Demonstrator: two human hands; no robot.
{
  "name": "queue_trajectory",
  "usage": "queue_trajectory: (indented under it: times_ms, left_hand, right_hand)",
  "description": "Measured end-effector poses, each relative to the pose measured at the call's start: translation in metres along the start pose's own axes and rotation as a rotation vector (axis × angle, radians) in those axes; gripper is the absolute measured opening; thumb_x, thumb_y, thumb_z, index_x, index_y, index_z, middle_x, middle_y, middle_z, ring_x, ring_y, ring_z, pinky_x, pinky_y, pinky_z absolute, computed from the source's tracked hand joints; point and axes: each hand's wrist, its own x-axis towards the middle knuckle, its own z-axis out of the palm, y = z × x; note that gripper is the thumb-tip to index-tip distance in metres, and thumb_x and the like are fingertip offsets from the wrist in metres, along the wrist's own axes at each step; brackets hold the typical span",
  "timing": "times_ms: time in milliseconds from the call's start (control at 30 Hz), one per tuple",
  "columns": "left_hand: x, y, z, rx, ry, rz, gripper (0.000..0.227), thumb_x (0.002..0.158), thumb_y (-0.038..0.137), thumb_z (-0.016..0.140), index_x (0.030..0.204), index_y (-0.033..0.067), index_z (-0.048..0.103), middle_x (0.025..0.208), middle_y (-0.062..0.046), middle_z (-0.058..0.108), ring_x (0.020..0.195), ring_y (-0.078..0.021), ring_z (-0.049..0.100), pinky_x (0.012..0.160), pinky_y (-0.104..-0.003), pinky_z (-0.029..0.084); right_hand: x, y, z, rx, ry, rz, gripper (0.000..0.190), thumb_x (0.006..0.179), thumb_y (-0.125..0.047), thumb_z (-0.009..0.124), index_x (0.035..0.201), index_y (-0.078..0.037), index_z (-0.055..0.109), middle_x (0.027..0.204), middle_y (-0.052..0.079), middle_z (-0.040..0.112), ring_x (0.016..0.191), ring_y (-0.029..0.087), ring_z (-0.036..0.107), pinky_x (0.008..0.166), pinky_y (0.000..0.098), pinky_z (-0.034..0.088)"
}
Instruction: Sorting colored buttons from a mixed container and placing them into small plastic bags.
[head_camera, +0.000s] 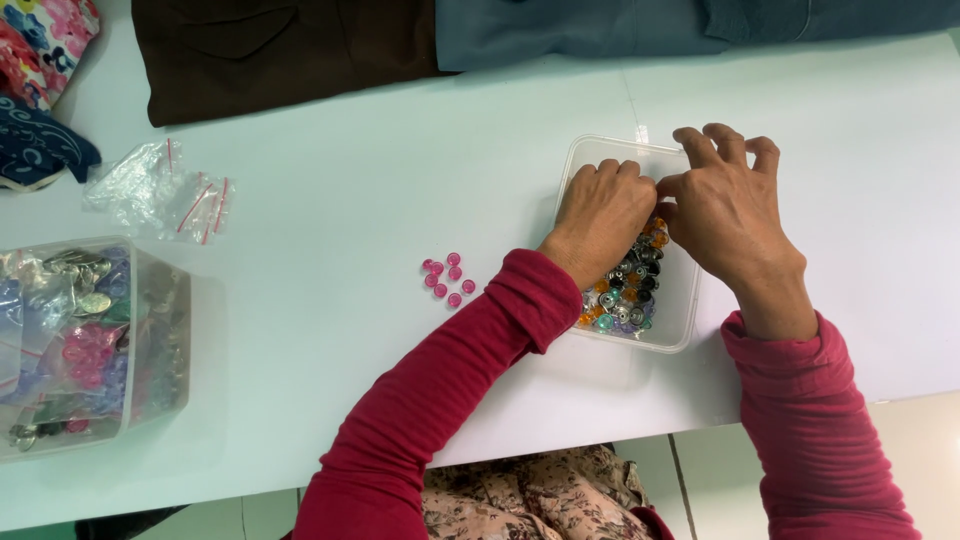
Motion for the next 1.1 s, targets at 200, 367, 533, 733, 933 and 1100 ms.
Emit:
queue_trajectory:
  times_ms: [200,367,533,733,933,1100]
  left_hand:
    - [-0.003,-0.002,-0.012,-0.055,0.013,0.004,0.01,0.088,0.012,0.073,0.084,0.0192,0.069,0.08,-0.001,0.066,0.074,-0.0232,0.064,0.063,-0.038,0.049]
    - [-0.012,-0.005,-0.041,-0.142,0.106,0.002,0.018,0.084,-0.001,0.068,0.086,0.0163,0.067,0.082,-0.002,0.065,0.076,-0.025,0.063,0.068,-0.04,0.049]
    - [-0.037,-0.018,-0.083,-0.252,0.155,0.003,0.025,0.08,-0.012,0.061,0.089,0.0118,0.066,0.083,-0.004,0.063,0.075,-0.0268,0.061,0.065,-0.041,0.046]
    - [-0.099,-0.063,-0.144,-0.352,0.099,-0.062,0.013,0.091,0.019,0.075,0.102,0.0144,0.069,0.091,-0.004,0.067,0.08,-0.0263,0.066,0.068,-0.041,0.05]
    - [-0.168,-0.107,-0.155,-0.368,0.002,-0.246,0.007,0.093,0.017,0.072,0.099,0.0144,0.072,0.087,-0.003,0.068,0.075,-0.0253,0.064,0.068,-0.04,0.048]
    - [-0.184,-0.116,-0.155,-0.376,-0.09,-0.308,0.015,0.089,0.008,0.077,0.104,0.0063,0.075,0.085,-0.01,0.069,0.078,-0.0243,0.072,0.071,-0.037,0.056]
  right_hand:
    - [0.0,0.005,0.01,0.028,0.04,0.006,0.02,0.083,-0.028,0.076,0.103,-0.024,0.079,0.146,0.011,0.059,0.141,0.035,0.046,0.108,0.0587,0.031]
    - [-0.012,0.005,-0.005,0.078,0.139,-0.004,0.018,0.089,-0.03,0.077,0.106,-0.023,0.078,0.148,0.015,0.061,0.142,0.037,0.049,0.108,0.0569,0.032]
    - [-0.028,-0.014,-0.034,0.126,0.218,-0.033,0.02,0.09,-0.022,0.076,0.11,-0.024,0.076,0.148,0.015,0.064,0.138,0.035,0.054,0.107,0.0544,0.034]
    - [-0.041,-0.084,-0.068,0.266,0.314,-0.199,0.02,0.095,-0.021,0.078,0.115,-0.017,0.075,0.135,0.012,0.071,0.114,0.034,0.065,0.099,0.048,0.043]
    - [-0.037,-0.16,-0.062,0.163,0.44,-0.394,0.014,0.095,-0.024,0.078,0.108,-0.023,0.073,0.124,0.002,0.069,0.103,0.027,0.061,0.088,0.0433,0.042]
    - [-0.024,-0.194,-0.032,0.007,0.308,-0.387,0.006,0.091,-0.022,0.074,0.097,-0.021,0.075,0.108,0.002,0.067,0.109,0.022,0.06,0.1,0.048,0.038]
